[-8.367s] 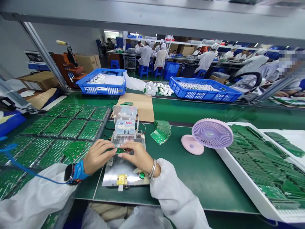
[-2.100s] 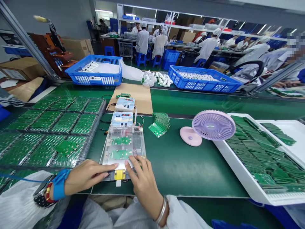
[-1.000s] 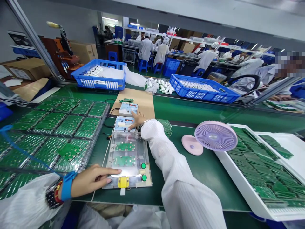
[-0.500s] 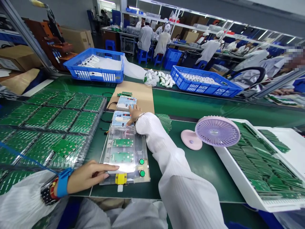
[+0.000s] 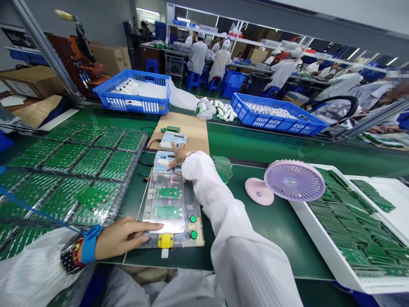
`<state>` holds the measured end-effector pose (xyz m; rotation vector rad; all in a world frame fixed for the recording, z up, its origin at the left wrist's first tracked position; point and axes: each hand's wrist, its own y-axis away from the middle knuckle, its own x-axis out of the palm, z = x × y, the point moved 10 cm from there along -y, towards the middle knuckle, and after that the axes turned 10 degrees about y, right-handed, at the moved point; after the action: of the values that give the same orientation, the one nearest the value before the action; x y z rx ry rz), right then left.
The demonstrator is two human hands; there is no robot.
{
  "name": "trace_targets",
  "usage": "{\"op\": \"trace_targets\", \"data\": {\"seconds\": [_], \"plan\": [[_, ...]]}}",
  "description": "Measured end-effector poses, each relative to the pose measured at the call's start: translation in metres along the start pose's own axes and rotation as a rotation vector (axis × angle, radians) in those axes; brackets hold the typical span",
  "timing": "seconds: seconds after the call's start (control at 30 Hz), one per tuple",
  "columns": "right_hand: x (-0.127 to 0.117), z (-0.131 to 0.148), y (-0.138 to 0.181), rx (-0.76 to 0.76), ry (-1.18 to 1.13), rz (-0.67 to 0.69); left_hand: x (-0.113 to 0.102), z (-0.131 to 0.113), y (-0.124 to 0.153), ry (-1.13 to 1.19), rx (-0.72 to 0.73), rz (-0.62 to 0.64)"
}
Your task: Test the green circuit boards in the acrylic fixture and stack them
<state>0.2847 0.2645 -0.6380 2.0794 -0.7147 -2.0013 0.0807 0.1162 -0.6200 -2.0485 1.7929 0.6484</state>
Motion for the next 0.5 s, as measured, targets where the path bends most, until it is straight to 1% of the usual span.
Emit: {"op": "trace_targets", "data": {"seconds": [0.27,0.5], "plan": [[0.0052,0.0007,-0.0026,0.063,0.013,0.005,-0.0004,-0.0001,0.0004,-0.001,-0.002,-0.001],[0.0052,0.0035,-0.0007,0.060,0.022,0.024,-0.0010,-0.0009,0.0010,-0.035,0.004,-0.004]]}}
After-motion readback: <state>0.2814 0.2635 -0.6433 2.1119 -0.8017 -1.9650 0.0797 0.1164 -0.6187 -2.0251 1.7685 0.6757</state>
